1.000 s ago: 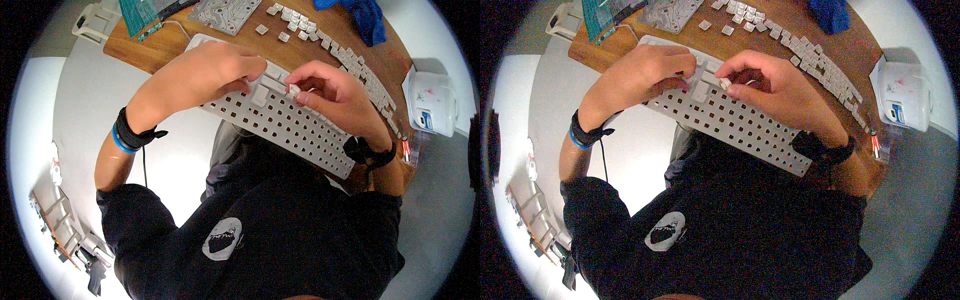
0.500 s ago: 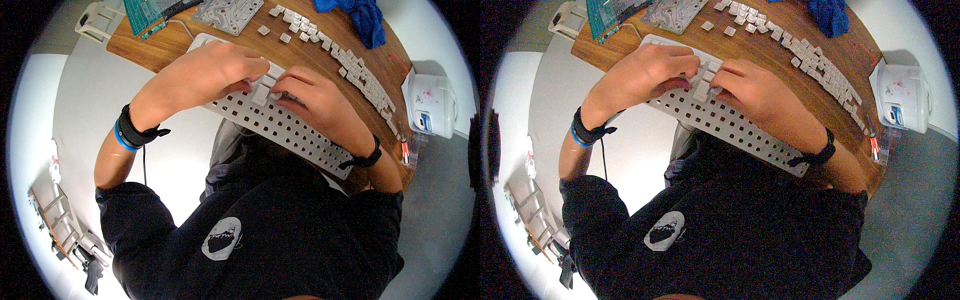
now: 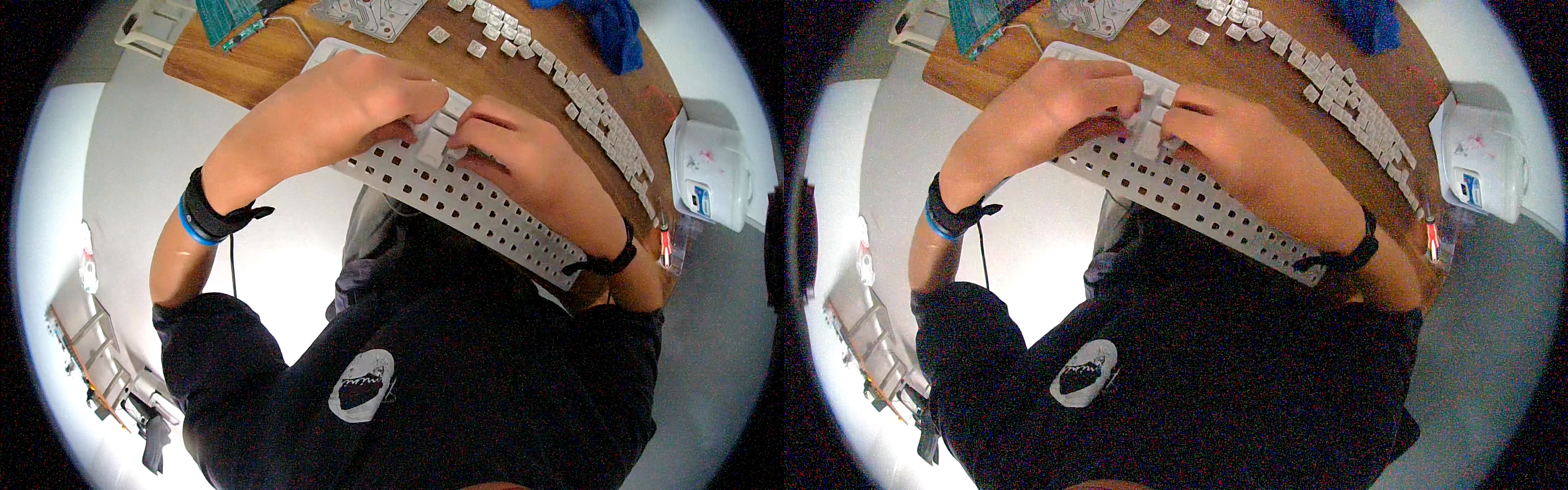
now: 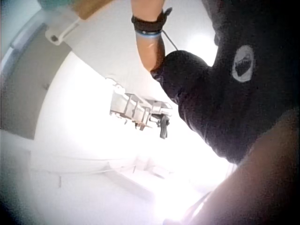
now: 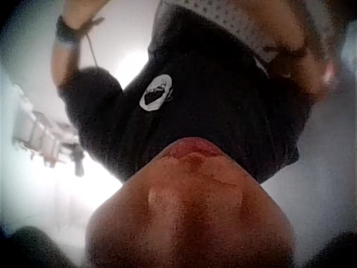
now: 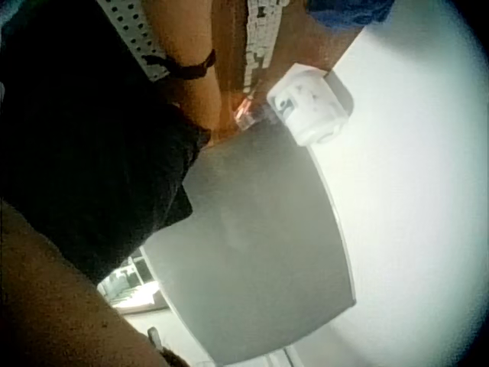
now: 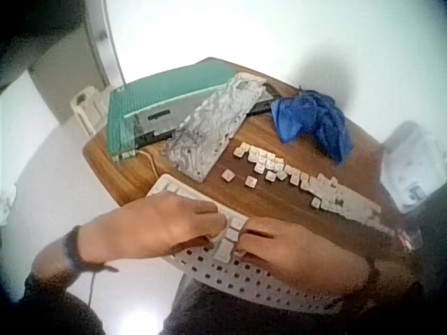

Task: The person assembles a white mechanical keyboard by placing individual keycaps onto the keyboard base. They pick up keycaps from a pile on the table, wipe them with a blue cloth, and press them into place on the keyboard.

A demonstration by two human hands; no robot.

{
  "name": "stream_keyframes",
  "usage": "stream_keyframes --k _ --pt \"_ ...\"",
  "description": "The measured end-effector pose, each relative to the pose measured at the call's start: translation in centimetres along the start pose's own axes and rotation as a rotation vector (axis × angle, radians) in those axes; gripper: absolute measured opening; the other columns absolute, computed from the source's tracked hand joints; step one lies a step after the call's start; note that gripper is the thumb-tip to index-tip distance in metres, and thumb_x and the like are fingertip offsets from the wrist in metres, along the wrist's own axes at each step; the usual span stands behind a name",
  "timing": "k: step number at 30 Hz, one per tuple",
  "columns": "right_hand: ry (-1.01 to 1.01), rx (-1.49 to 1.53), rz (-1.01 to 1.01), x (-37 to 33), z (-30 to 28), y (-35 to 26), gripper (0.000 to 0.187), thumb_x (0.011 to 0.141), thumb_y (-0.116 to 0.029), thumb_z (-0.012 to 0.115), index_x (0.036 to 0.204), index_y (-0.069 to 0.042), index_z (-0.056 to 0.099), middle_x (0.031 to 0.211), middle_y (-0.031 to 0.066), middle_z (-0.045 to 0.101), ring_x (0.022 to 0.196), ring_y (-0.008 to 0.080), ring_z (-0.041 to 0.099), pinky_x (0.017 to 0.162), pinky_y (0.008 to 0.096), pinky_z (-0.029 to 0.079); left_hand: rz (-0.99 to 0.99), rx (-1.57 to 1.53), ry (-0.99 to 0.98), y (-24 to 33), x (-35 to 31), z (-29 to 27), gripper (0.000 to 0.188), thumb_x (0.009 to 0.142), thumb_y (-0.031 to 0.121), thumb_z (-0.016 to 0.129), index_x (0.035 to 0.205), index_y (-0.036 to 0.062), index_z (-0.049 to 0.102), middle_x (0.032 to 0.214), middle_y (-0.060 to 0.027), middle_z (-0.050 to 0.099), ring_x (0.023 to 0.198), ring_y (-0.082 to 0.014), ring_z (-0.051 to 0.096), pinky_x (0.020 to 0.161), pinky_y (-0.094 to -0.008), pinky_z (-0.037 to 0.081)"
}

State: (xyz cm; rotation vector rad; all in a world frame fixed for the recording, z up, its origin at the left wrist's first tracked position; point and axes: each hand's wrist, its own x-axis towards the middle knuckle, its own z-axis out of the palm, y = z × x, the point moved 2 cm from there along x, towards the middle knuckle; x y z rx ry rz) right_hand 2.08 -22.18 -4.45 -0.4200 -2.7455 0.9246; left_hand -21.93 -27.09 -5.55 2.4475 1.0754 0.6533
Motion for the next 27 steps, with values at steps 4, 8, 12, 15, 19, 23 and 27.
stream_keyframes --k 4,8,12,15,19,23,27 --pt "-0.080 -0.024 0.002 0.0 -0.4 0.1 0.033 0.093 -0.003 0.071 0.125 0.000 0.070 0.126 0.0199 0.069 0.115 0.0421 0.071 0.099 0.0478 0.060 -0.012 0.011 -0.019 -0.1 0.0 0.1 0.027 0.087 0.001 0.081 0.101 0.0038 0.058 0.093 -0.0137 0.065 0.089 -0.0412 0.071 0.074 -0.0504 0.054" --pt "-0.041 -0.037 -0.007 -0.5 -0.4 0.1 0.034 0.092 -0.002 0.072 0.125 0.000 0.070 0.126 0.0198 0.069 0.114 0.0422 0.071 0.098 0.0473 0.061 -0.038 -0.007 -0.031 0.1 0.2 0.1 0.028 0.086 -0.001 0.081 0.100 0.0040 0.058 0.092 -0.0134 0.066 0.089 -0.0406 0.071 0.073 -0.0496 0.054" --pt "0.006 -0.006 0.006 -0.8 0.1 0.4 0.027 0.095 -0.003 0.075 0.121 0.000 0.069 0.114 0.0169 0.068 0.102 0.0388 0.072 0.089 0.0458 0.060 -0.021 0.004 -0.009 0.1 0.3 0.2 0.029 0.086 -0.001 0.082 0.099 0.0045 0.057 0.091 -0.0132 0.066 0.089 -0.0402 0.072 0.073 -0.0493 0.054" --pt "0.023 0.002 0.053 -0.8 0.1 0.0 0.024 0.097 -0.004 0.076 0.119 -0.001 0.067 0.108 0.0154 0.067 0.095 0.0364 0.073 0.083 0.0451 0.060 -0.017 0.018 0.000 0.2 0.3 0.2 0.029 0.086 0.000 0.083 0.099 0.0048 0.057 0.091 -0.0130 0.067 0.089 -0.0402 0.072 0.073 -0.0492 0.054" --pt "-0.041 -0.066 0.072 -0.6 -0.1 -0.4 0.026 0.093 -0.006 0.076 0.118 -0.004 0.067 0.113 0.0188 0.070 0.106 0.0424 0.072 0.089 0.0494 0.060 -0.007 0.013 0.019 0.3 0.2 0.4 0.030 0.086 0.000 0.083 0.100 0.0051 0.057 0.091 -0.0130 0.067 0.088 -0.0404 0.072 0.073 -0.0494 0.054" --pt "-0.038 -0.071 0.037 -0.8 0.2 0.2 0.025 0.094 -0.008 0.076 0.118 -0.003 0.069 0.112 0.0179 0.070 0.102 0.0411 0.072 0.086 0.0479 0.060 -0.026 0.017 0.011 0.4 0.1 0.2 0.029 0.087 0.000 0.082 0.101 0.0054 0.057 0.090 -0.0133 0.066 0.087 -0.0409 0.071 0.073 -0.0503 0.053" --pt "-0.037 -0.083 0.063 -1.2 0.3 0.4 0.025 0.094 -0.008 0.080 0.117 -0.002 0.071 0.108 0.0160 0.071 0.095 0.0389 0.073 0.081 0.0458 0.060 -0.016 -0.006 0.017 0.2 0.1 0.5 0.027 0.089 0.001 0.081 0.101 0.0050 0.057 0.090 -0.0135 0.065 0.086 -0.0414 0.071 0.073 -0.0508 0.052"
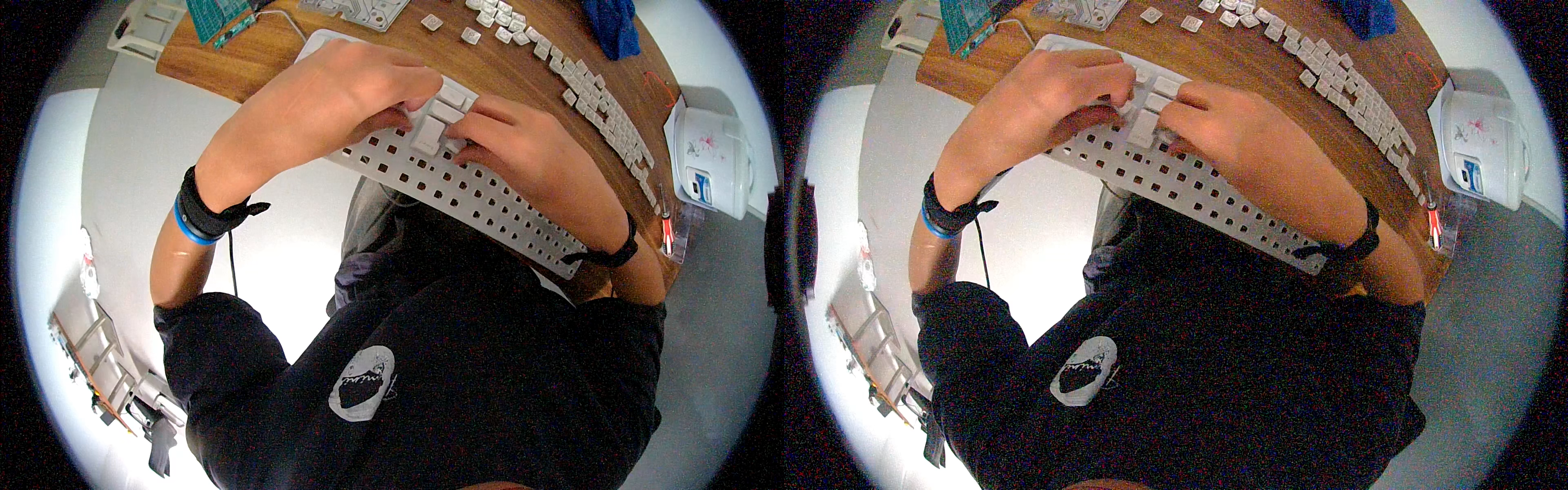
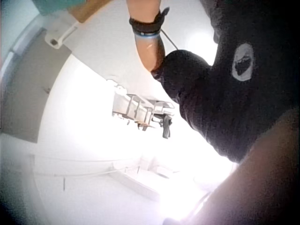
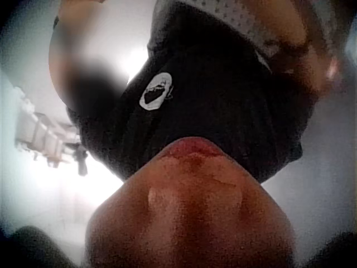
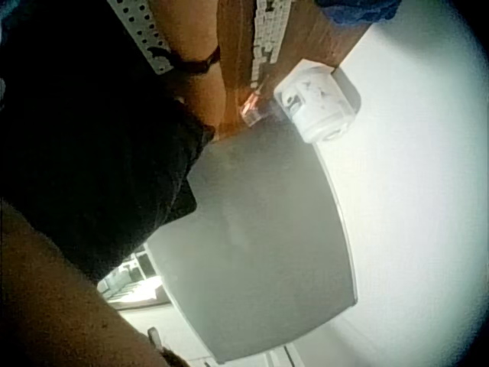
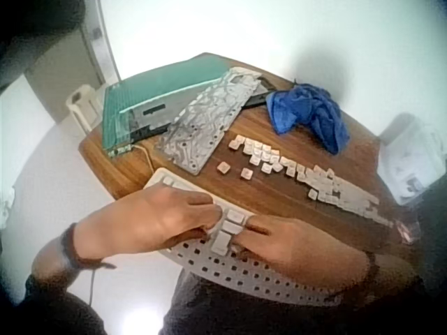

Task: The person assembles a white mechanical keyboard by placing individual keycaps onto the keyboard base. They pick up keycaps from a pile on the table, wipe them with a blue cloth, and press them into place on the keyboard.

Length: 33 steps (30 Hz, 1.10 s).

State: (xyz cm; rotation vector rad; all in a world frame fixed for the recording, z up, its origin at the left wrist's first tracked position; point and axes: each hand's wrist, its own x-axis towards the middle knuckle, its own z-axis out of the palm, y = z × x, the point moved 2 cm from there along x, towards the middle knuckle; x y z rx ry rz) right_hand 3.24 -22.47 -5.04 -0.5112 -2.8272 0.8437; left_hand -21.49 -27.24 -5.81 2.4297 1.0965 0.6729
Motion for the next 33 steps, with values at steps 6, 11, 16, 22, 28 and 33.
stream_keyframes --k 6,11,16,22,28,33 --pt "0.025 0.055 0.013 0.2 -0.3 0.1 0.023 0.099 -0.009 0.073 0.120 -0.002 0.071 0.112 0.0184 0.073 0.104 0.0398 0.074 0.090 0.0451 0.062 0.041 0.012 0.013 -0.3 0.1 0.0 0.026 0.088 0.001 0.080 0.100 0.0045 0.058 0.091 -0.0140 0.063 0.086 -0.0419 0.070 0.072 -0.0517 0.052" --pt "-0.031 0.492 0.235 0.4 -1.1 0.6 0.028 0.104 -0.013 0.075 0.129 -0.002 0.072 0.112 0.0116 0.077 0.103 0.0213 0.076 0.094 0.0351 0.062 0.009 0.029 -0.016 -0.2 -0.1 0.0 0.025 0.088 0.004 0.080 0.100 0.0036 0.059 0.092 -0.0146 0.064 0.087 -0.0421 0.070 0.073 -0.0523 0.052" --pt "-0.070 0.776 0.305 0.4 -1.5 0.8 0.031 0.106 -0.013 0.076 0.134 -0.001 0.072 0.111 0.0057 0.076 0.103 0.0102 0.071 0.093 0.0298 0.060 0.026 0.041 0.009 -0.3 -0.3 -0.1 0.025 0.088 0.007 0.080 0.100 0.0033 0.059 0.093 -0.0150 0.064 0.088 -0.0416 0.071 0.074 -0.0522 0.053" --pt "-0.093 0.739 0.398 0.4 -1.8 1.4 0.031 0.104 -0.012 0.078 0.133 -0.001 0.072 0.114 0.0062 0.077 0.102 0.0113 0.073 0.092 0.0306 0.061 0.004 0.019 0.027 -0.3 -0.5 0.1 0.025 0.088 0.007 0.080 0.101 0.0038 0.059 0.094 -0.0148 0.064 0.089 -0.0414 0.071 0.074 -0.0518 0.055" --pt "0.004 0.460 0.234 0.2 -1.4 1.6 0.030 0.103 -0.012 0.078 0.129 -0.001 0.072 0.113 0.0098 0.079 0.100 0.0162 0.077 0.091 0.0346 0.063 0.007 0.024 0.028 -0.4 -0.4 0.1 0.025 0.089 0.007 0.080 0.101 0.0039 0.059 0.093 -0.0143 0.064 0.088 -0.0410 0.071 0.074 -0.0516 0.055" --pt "0.045 0.144 0.102 0.4 -0.8 -0.1 0.025 0.097 -0.011 0.079 0.119 -0.003 0.070 0.109 0.0157 0.073 0.099 0.0339 0.075 0.088 0.0426 0.062 0.007 0.037 0.016 -0.4 -0.3 0.2 0.025 0.088 0.006 0.081 0.099 0.0038 0.058 0.093 -0.0142 0.064 0.087 -0.0405 0.070 0.074 -0.0508 0.054"
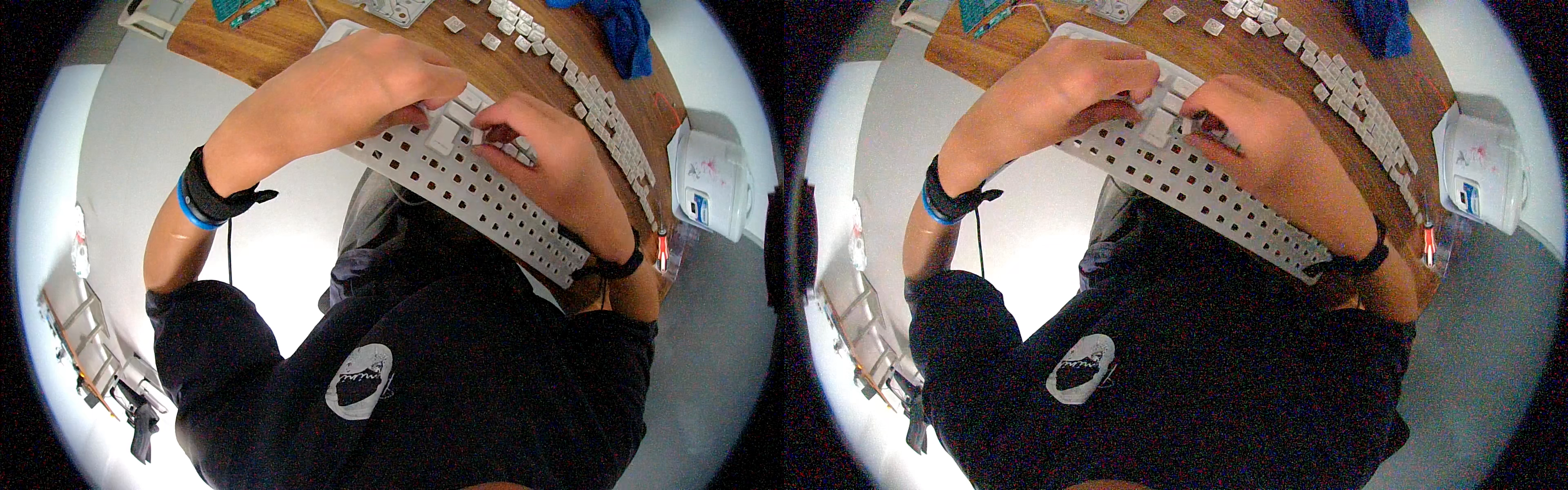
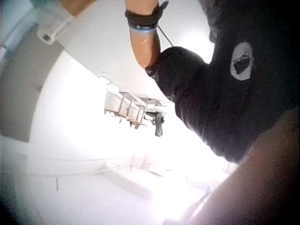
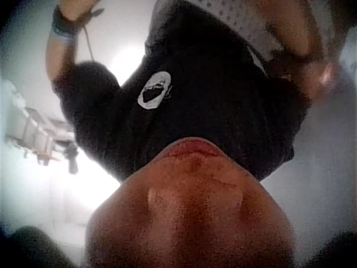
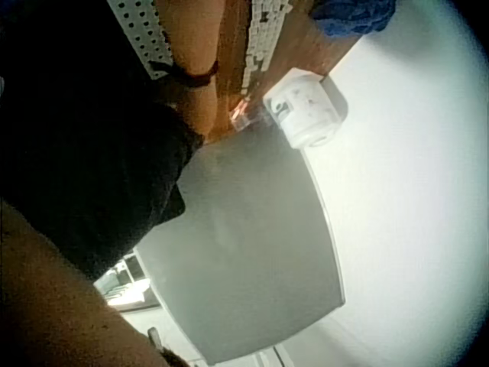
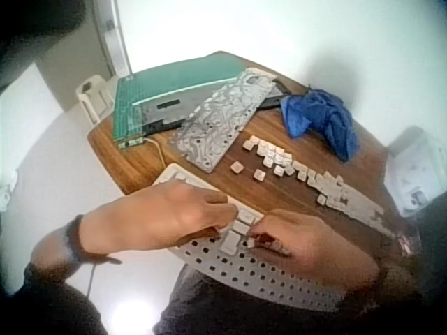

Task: The person assembles a white mechanical keyboard by placing individual keycaps onto the keyboard base. They pick up keycaps from a pile on the table, wipe them with a blue cloth, and press them into place on the keyboard.

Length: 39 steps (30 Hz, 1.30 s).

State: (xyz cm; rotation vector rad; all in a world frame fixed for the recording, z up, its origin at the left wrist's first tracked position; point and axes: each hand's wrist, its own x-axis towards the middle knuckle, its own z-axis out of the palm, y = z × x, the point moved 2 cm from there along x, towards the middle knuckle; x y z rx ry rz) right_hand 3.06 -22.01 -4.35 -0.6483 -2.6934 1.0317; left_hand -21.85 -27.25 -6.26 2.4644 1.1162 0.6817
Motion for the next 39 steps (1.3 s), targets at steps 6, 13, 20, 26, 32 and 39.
stream_keyframes --k 6,13,20,26,32,39 --pt "0.070 -0.192 -0.143 -0.3 1.2 -0.5 0.024 0.094 -0.006 0.079 0.115 -0.003 0.068 0.107 0.0159 0.068 0.096 0.0370 0.072 0.082 0.0447 0.060 0.001 0.022 -0.025 0.1 0.3 -0.1 0.025 0.088 0.003 0.081 0.099 0.0043 0.058 0.093 -0.0146 0.063 0.088 -0.0412 0.069 0.074 -0.0507 0.053" --pt "0.086 -0.294 -0.127 -0.4 1.1 -0.8 0.024 0.092 -0.008 0.082 0.111 -0.003 0.068 0.106 0.0153 0.068 0.095 0.0383 0.071 0.079 0.0464 0.058 -0.002 0.001 -0.009 0.3 0.3 0.0 0.028 0.085 0.001 0.082 0.102 0.0050 0.059 0.094 -0.0129 0.064 0.089 -0.0402 0.069 0.075 -0.0504 0.054" --pt "0.043 -0.326 -0.195 -0.6 1.2 -0.2 0.018 0.092 -0.008 0.067 0.108 -0.001 0.065 0.104 0.0174 0.064 0.100 0.0408 0.069 0.085 0.0487 0.060 -0.003 0.011 -0.016 0.3 0.4 0.3 0.031 0.084 0.001 0.083 0.104 0.0050 0.060 0.096 -0.0114 0.065 0.092 -0.0388 0.071 0.077 -0.0491 0.055" --pt "0.004 -0.372 -0.217 -0.3 0.9 0.0 0.020 0.090 -0.007 0.066 0.109 -0.003 0.068 0.106 0.0149 0.065 0.101 0.0391 0.070 0.085 0.0474 0.062 0.023 -0.009 0.037 0.5 0.9 0.1 0.027 0.082 -0.001 0.082 0.102 0.0025 0.064 0.097 -0.0143 0.072 0.093 -0.0411 0.074 0.075 -0.0512 0.057" --pt "-0.001 -0.440 -0.227 -0.1 1.0 -0.2 0.018 0.089 -0.009 0.066 0.106 -0.005 0.070 0.108 0.0124 0.066 0.104 0.0364 0.071 0.084 0.0467 0.063 0.025 0.023 -0.001 0.7 0.9 0.0 0.032 0.082 0.000 0.083 0.105 0.0059 0.061 0.097 -0.0101 0.069 0.095 -0.0368 0.073 0.080 -0.0482 0.057" --pt "0.093 -0.317 -0.189 -0.5 1.9 0.5 0.016 0.094 -0.008 0.073 0.109 -0.003 0.072 0.106 0.0128 0.067 0.098 0.0359 0.071 0.083 0.0444 0.060 0.064 0.046 -0.028 -0.1 0.8 -0.1 0.030 0.084 0.002 0.083 0.103 0.0066 0.060 0.095 -0.0109 0.067 0.091 -0.0379 0.072 0.076 -0.0485 0.056"
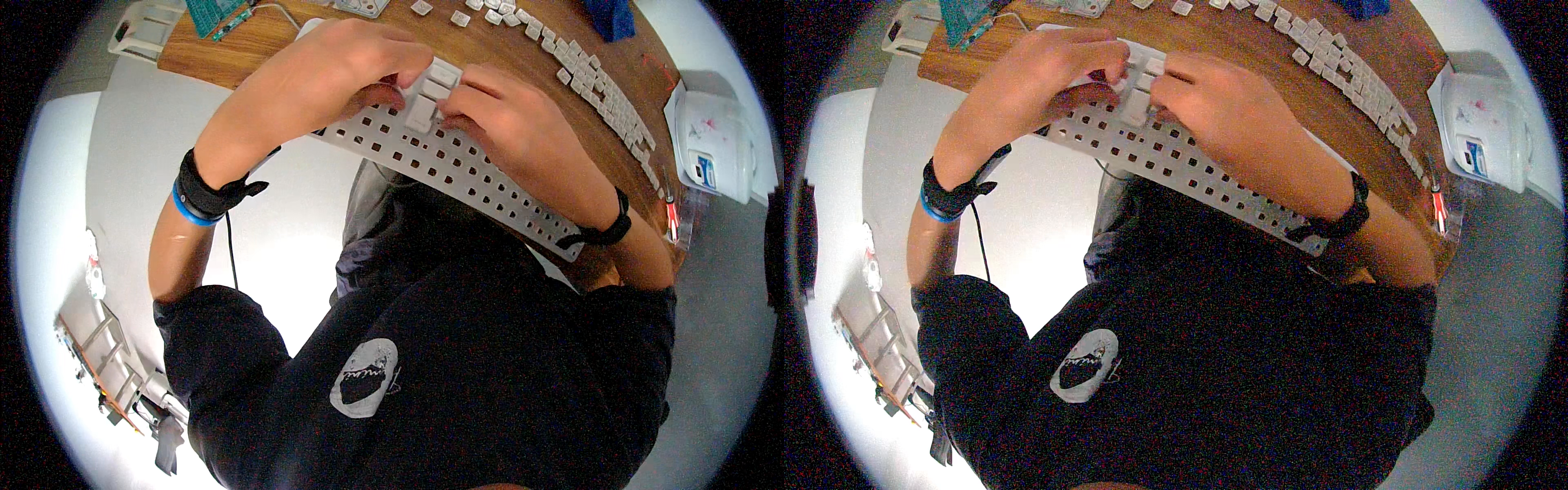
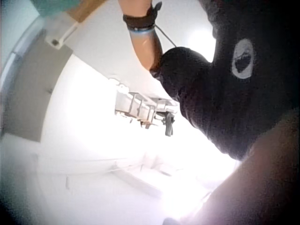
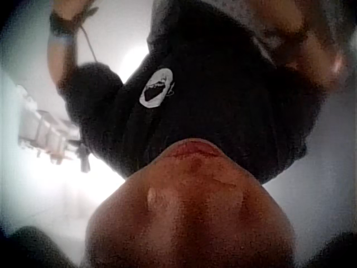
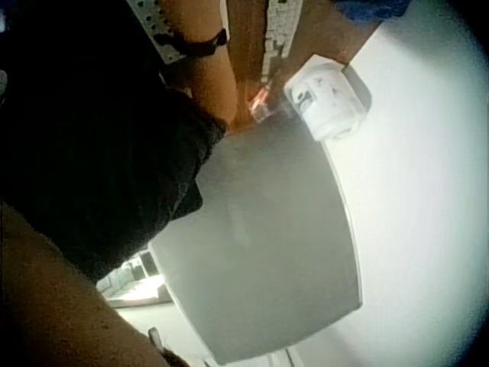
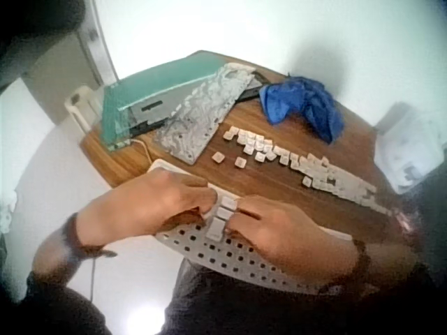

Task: The person assembles a white mechanical keyboard by placing individual keycaps onto the keyboard base. They pick up keycaps from a pile on the table, wipe them with a blue cloth, and press them into place on the keyboard.

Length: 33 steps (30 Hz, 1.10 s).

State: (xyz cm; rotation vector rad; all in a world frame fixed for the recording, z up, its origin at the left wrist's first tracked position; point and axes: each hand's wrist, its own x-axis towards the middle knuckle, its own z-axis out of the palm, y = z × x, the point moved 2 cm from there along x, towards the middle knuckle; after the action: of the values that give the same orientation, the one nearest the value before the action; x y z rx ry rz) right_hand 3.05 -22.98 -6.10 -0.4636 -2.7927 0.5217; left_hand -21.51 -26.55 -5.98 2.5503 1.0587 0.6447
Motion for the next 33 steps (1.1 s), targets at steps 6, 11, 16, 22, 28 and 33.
stream_keyframes --k 6,11,16,22,28,33 --pt "-0.027 0.262 0.143 -0.5 -0.6 0.9 0.022 0.099 -0.010 0.072 0.120 -0.006 0.073 0.108 0.0166 0.068 0.100 0.0376 0.073 0.089 0.0445 0.062 0.013 0.015 0.035 -0.1 -0.5 0.2 0.030 0.086 0.002 0.083 0.101 0.0063 0.057 0.092 -0.0125 0.064 0.087 -0.0398 0.070 0.073 -0.0498 0.053" --pt "-0.050 0.513 0.240 -0.9 -1.3 1.5 0.025 0.099 -0.009 0.074 0.124 -0.004 0.074 0.112 0.0132 0.071 0.103 0.0265 0.076 0.094 0.0385 0.063 0.013 -0.013 0.046 -0.1 -0.7 0.4 0.031 0.085 0.001 0.083 0.100 0.0050 0.056 0.091 -0.0137 0.063 0.086 -0.0412 0.069 0.072 -0.0507 0.051" --pt "-0.082 0.556 0.294 -0.9 -1.2 1.8 0.026 0.100 -0.010 0.076 0.126 -0.003 0.073 0.115 0.0122 0.075 0.104 0.0225 0.077 0.095 0.0375 0.064 0.017 0.016 0.014 0.5 -0.1 -0.4 0.032 0.083 0.000 0.083 0.099 0.0036 0.055 0.090 -0.0149 0.063 0.086 -0.0424 0.068 0.072 -0.0513 0.051" --pt "-0.095 0.531 0.326 -0.9 -1.0 2.1 0.028 0.100 -0.012 0.078 0.126 -0.002 0.072 0.114 0.0127 0.077 0.102 0.0221 0.078 0.094 0.0380 0.064 -0.012 0.001 0.023 0.5 -0.2 -0.1 0.031 0.084 0.000 0.083 0.098 0.0033 0.056 0.090 -0.0153 0.062 0.086 -0.0425 0.068 0.072 -0.0515 0.051" --pt "-0.090 0.307 0.144 -0.1 -1.3 1.0 0.021 0.099 -0.011 0.077 0.117 -0.002 0.069 0.107 0.0163 0.073 0.099 0.0330 0.076 0.085 0.0424 0.062 -0.059 -0.034 -0.074 0.8 0.2 -1.3 0.019 0.091 0.000 0.076 0.105 -0.0001 0.062 0.095 -0.0167 0.070 0.090 -0.0370 0.074 0.076 -0.0462 0.059" --pt "-0.042 0.133 0.054 0.2 -0.9 -0.7 0.021 0.097 -0.008 0.075 0.116 -0.003 0.067 0.110 0.0175 0.069 0.101 0.0409 0.072 0.087 0.0491 0.061 -0.118 -0.080 -0.099 1.6 0.5 -1.9 0.014 0.095 0.006 0.071 0.104 -0.0005 0.062 0.096 -0.0198 0.072 0.094 -0.0407 0.074 0.078 -0.0491 0.060"
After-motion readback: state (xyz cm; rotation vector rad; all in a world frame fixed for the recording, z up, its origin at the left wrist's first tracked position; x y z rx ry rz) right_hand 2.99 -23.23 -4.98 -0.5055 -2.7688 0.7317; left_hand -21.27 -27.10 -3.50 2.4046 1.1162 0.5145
